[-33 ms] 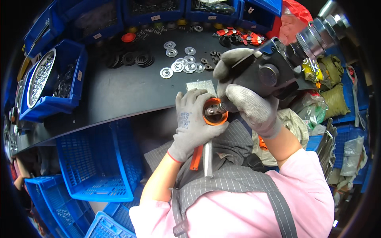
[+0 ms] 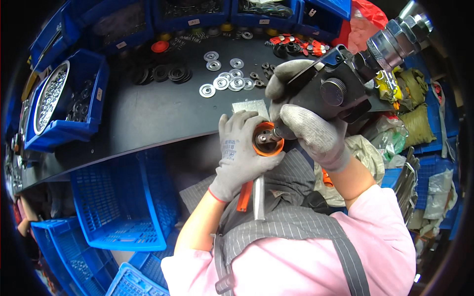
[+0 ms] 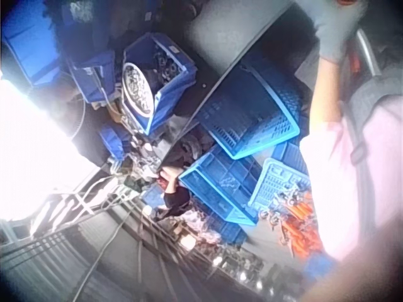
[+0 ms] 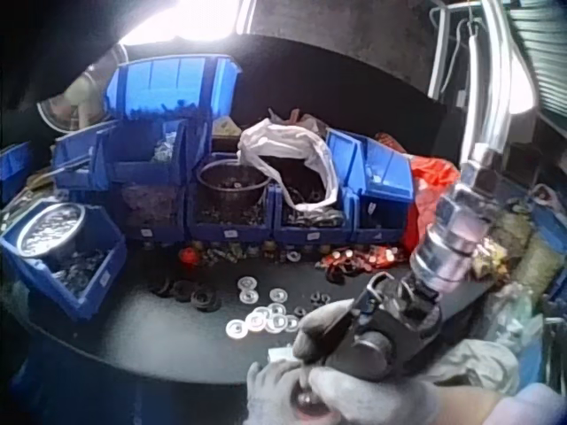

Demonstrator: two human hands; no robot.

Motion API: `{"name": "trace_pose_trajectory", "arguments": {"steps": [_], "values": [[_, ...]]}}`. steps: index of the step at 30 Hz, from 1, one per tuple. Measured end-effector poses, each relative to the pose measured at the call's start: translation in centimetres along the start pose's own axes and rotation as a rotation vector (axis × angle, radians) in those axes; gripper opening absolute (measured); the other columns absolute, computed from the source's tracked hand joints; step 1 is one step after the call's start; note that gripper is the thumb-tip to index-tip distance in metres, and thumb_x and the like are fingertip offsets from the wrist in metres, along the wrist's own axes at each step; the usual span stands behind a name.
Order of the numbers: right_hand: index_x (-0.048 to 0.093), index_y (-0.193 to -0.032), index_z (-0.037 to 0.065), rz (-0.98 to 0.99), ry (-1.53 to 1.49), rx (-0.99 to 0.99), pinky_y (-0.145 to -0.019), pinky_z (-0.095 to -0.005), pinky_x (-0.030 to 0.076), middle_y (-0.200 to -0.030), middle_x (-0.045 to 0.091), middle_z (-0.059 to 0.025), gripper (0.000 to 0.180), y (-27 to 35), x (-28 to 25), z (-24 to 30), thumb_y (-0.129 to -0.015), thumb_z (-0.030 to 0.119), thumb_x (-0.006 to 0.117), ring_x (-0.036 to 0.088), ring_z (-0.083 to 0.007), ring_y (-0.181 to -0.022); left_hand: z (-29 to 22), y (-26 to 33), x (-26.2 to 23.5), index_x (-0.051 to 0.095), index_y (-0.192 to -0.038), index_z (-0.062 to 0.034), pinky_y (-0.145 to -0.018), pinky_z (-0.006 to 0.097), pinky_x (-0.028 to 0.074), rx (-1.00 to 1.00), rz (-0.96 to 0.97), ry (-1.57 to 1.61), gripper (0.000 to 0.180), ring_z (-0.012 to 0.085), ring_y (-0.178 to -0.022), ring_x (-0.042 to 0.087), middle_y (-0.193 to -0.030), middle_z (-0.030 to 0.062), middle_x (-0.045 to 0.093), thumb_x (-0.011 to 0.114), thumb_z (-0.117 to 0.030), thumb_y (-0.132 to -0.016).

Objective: The person assembles mechanical components by securing clamp housings and metal brackets with screws and washers using an air-powered screwdriver.

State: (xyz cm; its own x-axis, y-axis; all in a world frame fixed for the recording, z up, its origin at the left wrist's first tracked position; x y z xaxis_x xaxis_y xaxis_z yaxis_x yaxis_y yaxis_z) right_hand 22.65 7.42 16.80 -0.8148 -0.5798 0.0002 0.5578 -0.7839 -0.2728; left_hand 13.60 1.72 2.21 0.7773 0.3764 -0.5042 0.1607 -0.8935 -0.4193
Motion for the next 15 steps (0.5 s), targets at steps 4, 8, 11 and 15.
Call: {"name": "trace_pose_trajectory", "arguments": {"steps": [4, 8, 11, 15], "values": [[0.062, -0.138, 0.003, 0.012, -0.122, -0.022, -0.081, -0.0315, 0.060, -0.114, 0.069, -0.0093, 0.047, 0.6, -0.5, -1.0, -0.093, 0.005, 0.077, 0.071, -0.0172, -0.093, -0.5, -0.2, -0.2, 0.070, -0.134, -0.0089, -0.128, 0.066, 0.024, -0.013, 0.016, -0.007, 0.082, 0.0388, -0.141, 0.055, -0.138, 0.0163, 0.065, 0.097, -0.046, -0.066], [0.070, -0.134, -0.001, 0.066, -0.143, -0.066, -0.089, -0.0316, 0.063, -0.116, 0.075, -0.0073, 0.042, 0.5, -0.6, -0.6, -0.093, -0.007, 0.076, 0.072, -0.0126, -0.103, -0.6, -0.3, -0.2, 0.069, -0.135, -0.0089, -0.128, 0.066, 0.024, 0.007, 0.045, -0.012, 0.083, 0.0383, -0.142, 0.055, -0.139, 0.0163, 0.065, 0.096, -0.046, -0.067], [0.072, -0.130, -0.001, -0.030, -0.089, -0.097, -0.084, -0.0307, 0.064, -0.109, 0.080, -0.0074, 0.041, -0.3, -1.4, 0.6, -0.090, -0.005, 0.079, 0.074, -0.0107, -0.097, -1.3, -0.8, 0.2, 0.067, -0.136, -0.0091, -0.127, 0.065, 0.026, 0.027, 0.080, -0.010, 0.083, 0.0376, -0.141, 0.055, -0.140, 0.0153, 0.064, 0.097, -0.045, -0.067], [0.076, -0.124, -0.001, -0.115, -0.101, -0.159, -0.081, -0.0287, 0.062, -0.105, 0.082, -0.0056, 0.036, -1.1, -3.4, 2.1, -0.088, -0.003, 0.080, 0.074, -0.0076, -0.089, -1.6, -0.9, 0.9, 0.066, -0.135, -0.0096, -0.127, 0.060, 0.027, -0.038, 0.140, -0.014, 0.081, 0.0372, -0.140, 0.056, -0.139, 0.0146, 0.064, 0.099, -0.041, -0.068]]}}
Point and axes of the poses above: each hand's wrist, its own y-axis away from the middle knuckle, its own x-axis out of the palm, z = x × y, the point moved 9 cm from there along -y, towards the middle knuckle
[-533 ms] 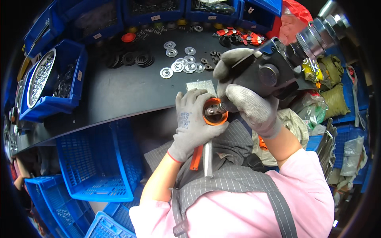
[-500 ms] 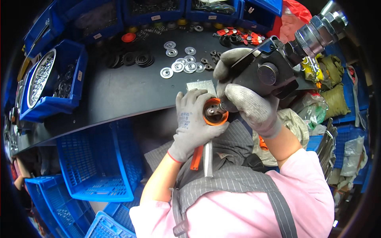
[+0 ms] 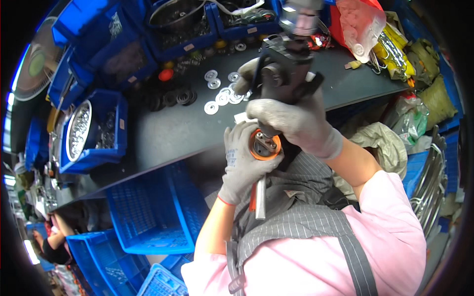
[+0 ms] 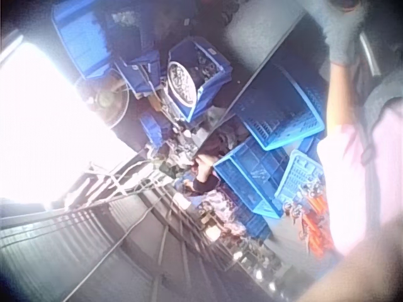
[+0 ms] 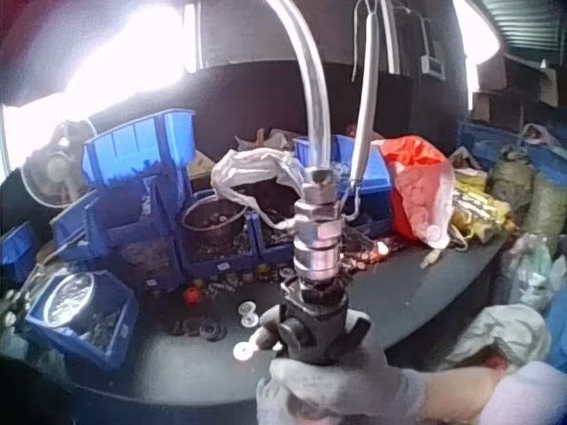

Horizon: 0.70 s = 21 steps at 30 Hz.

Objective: The person assembles mechanical components by securing clamp housings and metal brackets with screws and washers using an air-powered screwdriver.

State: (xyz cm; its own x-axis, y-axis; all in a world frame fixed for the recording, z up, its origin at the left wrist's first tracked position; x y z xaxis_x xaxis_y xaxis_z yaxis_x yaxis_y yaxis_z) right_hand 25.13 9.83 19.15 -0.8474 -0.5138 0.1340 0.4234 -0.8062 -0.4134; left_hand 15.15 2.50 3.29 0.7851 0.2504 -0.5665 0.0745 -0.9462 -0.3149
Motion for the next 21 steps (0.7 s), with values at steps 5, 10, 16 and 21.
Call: {"name": "trace_pose_trajectory", "arguments": {"steps": [5, 10, 16, 21], "values": [[0.078, -0.114, -0.004, 0.018, 0.224, -0.104, -0.098, -0.0351, 0.061, -0.117, 0.079, -0.0116, 0.029, 3.8, -9.1, 3.7, -0.112, 0.005, 0.050, 0.076, -0.0209, -0.107, 0.0, 0.8, 0.2, 0.067, -0.136, -0.0099, -0.129, 0.061, 0.027, -0.045, 0.038, -0.045, 0.081, 0.0373, -0.142, 0.056, -0.140, 0.0140, 0.065, 0.100, -0.042, -0.068], [0.074, -0.129, -0.001, -0.445, 0.213, 0.081, -0.077, -0.0253, 0.059, -0.110, 0.077, -0.0072, 0.038, 8.2, -23.0, -4.8, -0.092, -0.011, 0.077, 0.072, -0.0116, -0.089, 0.1, 0.7, 0.6, 0.069, -0.135, -0.0082, -0.131, 0.063, 0.024, -0.005, 0.012, -0.032, 0.082, 0.0396, -0.146, 0.054, -0.143, 0.0152, 0.066, 0.102, -0.040, -0.067], [0.077, -0.129, 0.004, -0.814, 0.396, 0.081, -0.073, -0.0239, 0.055, -0.102, 0.074, 0.0037, 0.042, 15.6, -38.3, -14.6, -0.090, -0.004, 0.089, 0.065, -0.0056, -0.083, -3.8, 3.4, -1.9, 0.063, -0.140, -0.0028, -0.127, 0.054, 0.046, -0.081, 0.042, 0.389, 0.081, 0.0364, -0.135, 0.071, -0.141, 0.0163, 0.074, 0.098, -0.012, -0.068], [0.079, -0.119, 0.004, -0.853, 0.579, 0.037, -0.076, -0.0263, 0.047, -0.099, 0.072, 0.0058, 0.029, 14.0, -42.8, -12.6, -0.098, 0.020, 0.091, 0.057, -0.0048, -0.083, -4.1, 7.4, -7.0, 0.054, -0.149, -0.0024, -0.098, 0.049, 0.067, -0.398, -0.175, 0.897, 0.084, 0.0349, -0.128, 0.073, -0.133, 0.0203, 0.074, 0.086, 0.008, -0.072]]}}
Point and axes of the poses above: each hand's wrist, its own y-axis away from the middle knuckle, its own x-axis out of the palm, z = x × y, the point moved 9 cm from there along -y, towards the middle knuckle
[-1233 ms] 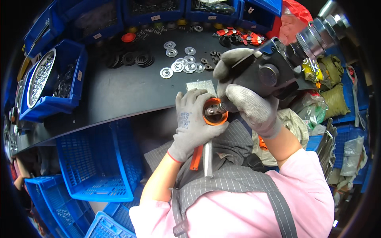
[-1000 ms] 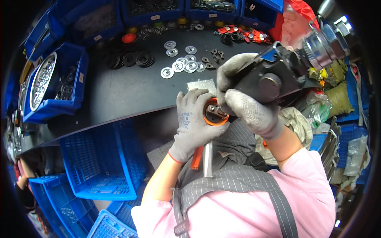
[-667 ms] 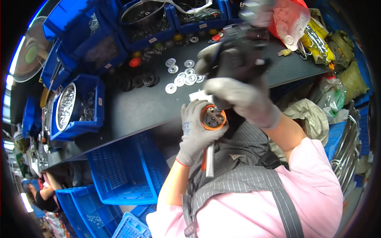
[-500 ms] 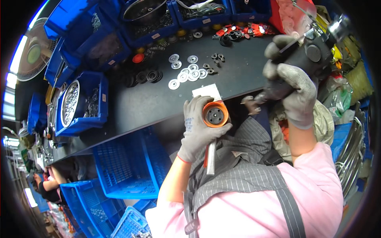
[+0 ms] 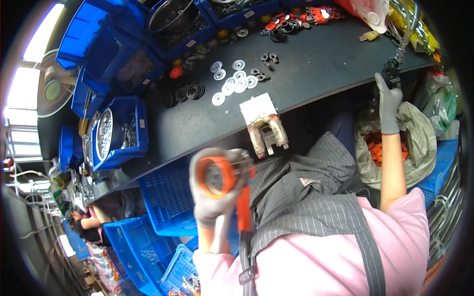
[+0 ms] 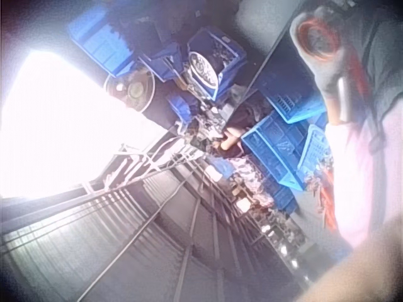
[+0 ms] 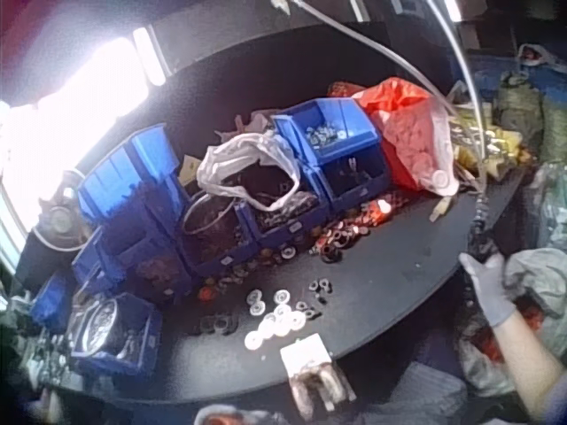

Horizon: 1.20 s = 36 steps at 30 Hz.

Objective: The person assembles mechanical components by securing clamp housings and metal brackets with screws and washers using an air-powered screwdriver.

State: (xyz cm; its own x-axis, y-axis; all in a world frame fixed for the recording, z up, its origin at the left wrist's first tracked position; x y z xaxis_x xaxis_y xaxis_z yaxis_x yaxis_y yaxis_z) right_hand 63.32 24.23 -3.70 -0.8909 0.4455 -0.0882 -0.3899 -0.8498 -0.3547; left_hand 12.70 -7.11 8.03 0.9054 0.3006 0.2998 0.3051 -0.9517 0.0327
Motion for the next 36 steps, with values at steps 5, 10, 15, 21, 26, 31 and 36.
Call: {"name": "trace_pose_trajectory", "arguments": {"steps": [5, 10, 15, 21, 26, 31, 36], "values": [[0.075, -0.137, 0.000, -0.079, 0.314, -0.135, -0.094, -0.0378, 0.056, -0.117, 0.079, -0.0093, 0.061, -2.9, -2.4, -2.0, -0.094, 0.040, 0.093, 0.071, -0.0221, -0.095, -6.5, 3.2, -6.3, 0.051, -0.154, -0.0064, -0.112, 0.063, 0.056, 0.303, -0.019, 0.174, 0.090, 0.0414, -0.129, 0.071, -0.136, 0.0207, 0.070, 0.091, -0.007, -0.074], [0.065, -0.150, -0.002, -0.227, 0.357, -0.412, -0.113, -0.0424, 0.053, -0.138, 0.070, -0.0210, 0.063, 4.0, 0.9, 9.1, -0.100, 0.028, 0.089, 0.067, -0.0332, -0.132, -13.6, 2.8, -9.1, 0.051, -0.156, -0.0075, -0.120, 0.066, 0.050, 0.386, -0.001, 0.188, 0.091, 0.0377, -0.131, 0.070, -0.136, 0.0191, 0.070, 0.094, -0.011, -0.075], [0.069, -0.142, 0.001, 0.560, -0.170, -0.659, -0.108, -0.0429, 0.056, -0.134, 0.072, -0.0207, 0.052, 16.5, 10.7, 24.7, -0.091, -0.001, 0.078, 0.071, -0.0312, -0.121, -18.2, -1.4, -11.5, 0.050, -0.157, -0.0080, -0.121, 0.066, 0.048, 0.403, 0.145, 0.298, 0.092, 0.0358, -0.132, 0.070, -0.136, 0.0185, 0.070, 0.095, -0.012, -0.076], [0.065, -0.150, 0.003, 1.232, -0.289, -0.829, -0.111, -0.0504, 0.054, -0.144, 0.069, -0.0195, 0.068, 31.0, 19.5, 28.4, -0.086, 0.016, 0.082, 0.069, -0.0398, -0.127, -27.0, 5.5, -9.8, 0.049, -0.158, -0.0086, -0.122, 0.067, 0.046, 0.549, 0.254, 0.281, 0.094, 0.0335, -0.133, 0.070, -0.136, 0.0179, 0.070, 0.096, -0.014, -0.078], [0.047, -0.167, -0.001, 1.435, -0.276, -0.726, -0.122, -0.0551, 0.045, -0.161, 0.056, -0.0232, 0.089, 38.3, 24.2, 26.3, -0.090, 0.025, 0.083, 0.059, -0.0443, -0.141, -30.8, 14.0, -7.6, 0.049, -0.159, -0.0091, -0.124, 0.067, 0.045, 0.687, 0.295, 0.232, 0.095, 0.0316, -0.134, 0.069, -0.136, 0.0173, 0.070, 0.097, -0.016, -0.078], [0.082, -0.102, 0.007, 1.366, -0.647, -0.323, -0.066, -0.0344, 0.052, -0.078, 0.071, -0.0073, 0.004, 39.3, 29.3, 29.3, -0.099, 0.008, 0.080, 0.066, -0.0221, -0.069, -35.7, 20.9, -6.0, 0.070, -0.122, -0.0142, -0.108, 0.047, 0.049, 0.615, 0.260, 0.045, 0.013, 0.0216, -0.109, 0.072, -0.110, 0.0045, 0.077, 0.064, -0.022, -0.115], [0.085, -0.118, 0.002, 1.127, -0.633, -0.528, -0.074, -0.0326, 0.049, -0.084, 0.069, -0.0064, 0.023, 32.6, 29.9, 35.6, -0.094, 0.003, 0.083, 0.063, -0.0186, -0.077, -35.0, 21.8, -10.6, 0.071, -0.136, -0.0077, -0.108, 0.044, 0.052, 0.763, -0.072, -0.323, 0.029, 0.0211, -0.109, 0.073, -0.121, 0.0054, 0.079, 0.069, -0.021, -0.111]]}}
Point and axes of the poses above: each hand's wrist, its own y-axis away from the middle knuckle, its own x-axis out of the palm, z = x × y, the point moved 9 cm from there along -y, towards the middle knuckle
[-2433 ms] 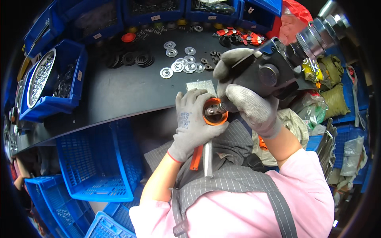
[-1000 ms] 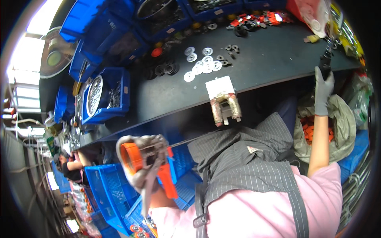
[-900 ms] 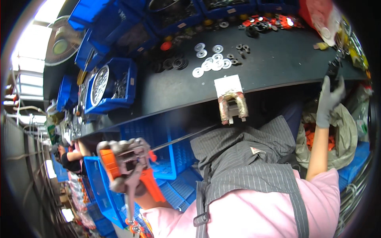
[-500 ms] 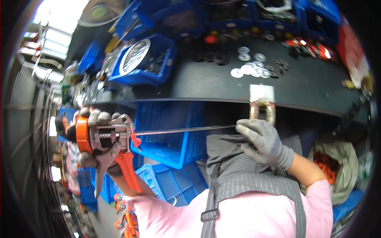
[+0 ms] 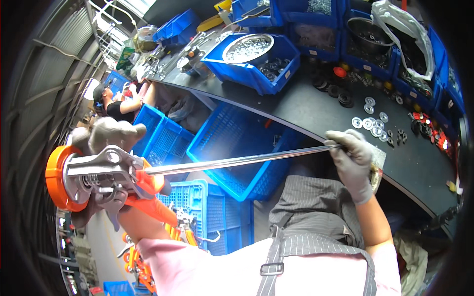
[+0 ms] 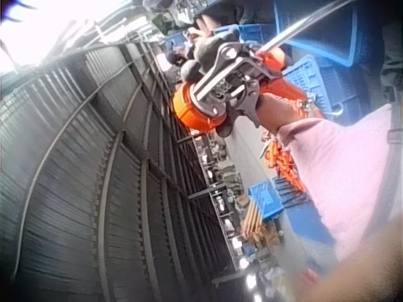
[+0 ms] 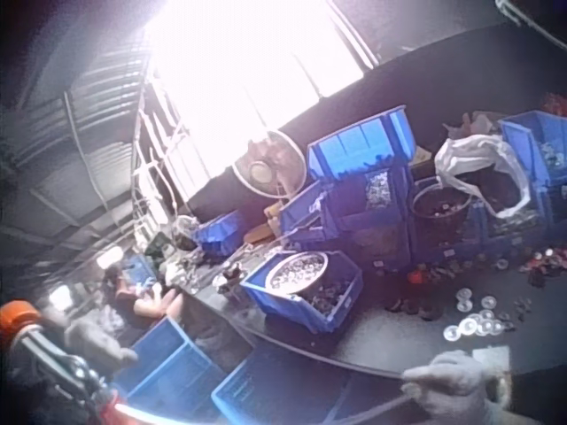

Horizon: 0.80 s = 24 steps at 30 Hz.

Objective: The person assembles mechanical components by securing clamp housings and metal brackets with screws and washers using an air-powered screwdriver.

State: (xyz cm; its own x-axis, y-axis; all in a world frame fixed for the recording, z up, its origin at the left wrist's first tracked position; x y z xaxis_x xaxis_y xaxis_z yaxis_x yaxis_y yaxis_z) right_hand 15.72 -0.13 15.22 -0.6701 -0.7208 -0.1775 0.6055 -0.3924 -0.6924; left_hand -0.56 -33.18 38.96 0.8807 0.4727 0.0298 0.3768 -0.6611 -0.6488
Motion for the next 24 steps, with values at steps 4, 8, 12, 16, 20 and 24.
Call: {"name": "trace_pose_trajectory", "arguments": {"steps": [4, 8, 12, 16, 20, 24], "values": [[0.084, -0.107, 0.000, -0.031, 0.114, -0.021, -0.075, -0.0334, 0.053, -0.088, 0.075, -0.0088, 0.021, -1.9, -3.3, 3.1, -0.086, 0.000, 0.087, 0.070, -0.0194, -0.081, -3.8, 2.8, -3.2, 0.070, -0.142, -0.0048, -0.109, 0.042, 0.053, -0.163, -0.217, -0.624, 0.035, 0.0201, -0.111, 0.073, -0.125, 0.0061, 0.079, 0.069, -0.019, -0.110], [0.082, -0.116, 0.004, 0.053, 0.585, -0.182, -0.086, -0.0438, 0.055, -0.099, 0.075, -0.0148, 0.022, 0.2, -4.7, 9.8, -0.096, 0.013, 0.082, 0.073, -0.0340, -0.090, -3.9, 7.0, -9.0, 0.065, -0.152, 0.0038, -0.112, 0.035, 0.054, -0.444, -0.402, -0.901, 0.048, 0.0166, -0.122, 0.072, -0.136, 0.0088, 0.076, 0.074, -0.015, -0.109], [0.082, -0.115, 0.006, 0.112, 0.568, -0.109, -0.089, -0.0464, 0.056, -0.097, 0.074, -0.0165, 0.018, 0.8, -2.7, 10.8, -0.099, 0.012, 0.079, 0.074, -0.0379, -0.092, 2.1, 9.0, -11.0, 0.063, -0.153, 0.0029, -0.110, 0.032, 0.054, -0.321, -0.453, -0.487, 0.046, 0.0134, -0.122, 0.071, -0.135, 0.0067, 0.076, 0.074, -0.014, -0.112], [0.082, -0.114, 0.006, 0.062, 0.350, 0.037, -0.087, -0.0406, 0.052, -0.083, 0.068, -0.0112, 0.015, 2.2, -1.8, 5.4, -0.101, 0.013, 0.080, 0.064, -0.0319, -0.077, 6.1, 6.6, -8.4, 0.049, -0.161, 0.0037, -0.105, 0.033, 0.059, -0.077, -0.603, -0.442, 0.051, 0.0166, -0.121, 0.073, -0.144, 0.0116, 0.071, 0.066, -0.009, -0.116], [0.081, -0.115, 0.001, -0.019, 0.296, 0.049, -0.081, -0.0306, 0.051, -0.084, 0.068, -0.0050, 0.014, 3.2, -1.2, 5.7, -0.106, 0.012, 0.078, 0.063, -0.0164, -0.080, 7.4, 7.0, 1.6, 0.037, -0.166, 0.0087, -0.120, 0.050, 0.049, 0.405, -0.742, -1.436, 0.073, 0.0376, -0.145, 0.055, -0.160, 0.0301, 0.049, 0.073, -0.016, -0.107], [0.076, -0.130, -0.003, -0.054, -0.170, 0.339, -0.086, -0.0216, 0.049, -0.114, 0.074, 0.0011, 0.021, 7.0, 1.1, 0.5, -0.113, 0.008, 0.069, 0.062, -0.0047, -0.094, 15.8, 6.0, 7.7, 0.028, -0.171, 0.0106, -0.115, 0.044, 0.052, 0.266, -0.529, -0.557, 0.075, 0.0284, -0.129, 0.064, -0.150, 0.0223, 0.058, 0.064, -0.019, -0.113]]}}
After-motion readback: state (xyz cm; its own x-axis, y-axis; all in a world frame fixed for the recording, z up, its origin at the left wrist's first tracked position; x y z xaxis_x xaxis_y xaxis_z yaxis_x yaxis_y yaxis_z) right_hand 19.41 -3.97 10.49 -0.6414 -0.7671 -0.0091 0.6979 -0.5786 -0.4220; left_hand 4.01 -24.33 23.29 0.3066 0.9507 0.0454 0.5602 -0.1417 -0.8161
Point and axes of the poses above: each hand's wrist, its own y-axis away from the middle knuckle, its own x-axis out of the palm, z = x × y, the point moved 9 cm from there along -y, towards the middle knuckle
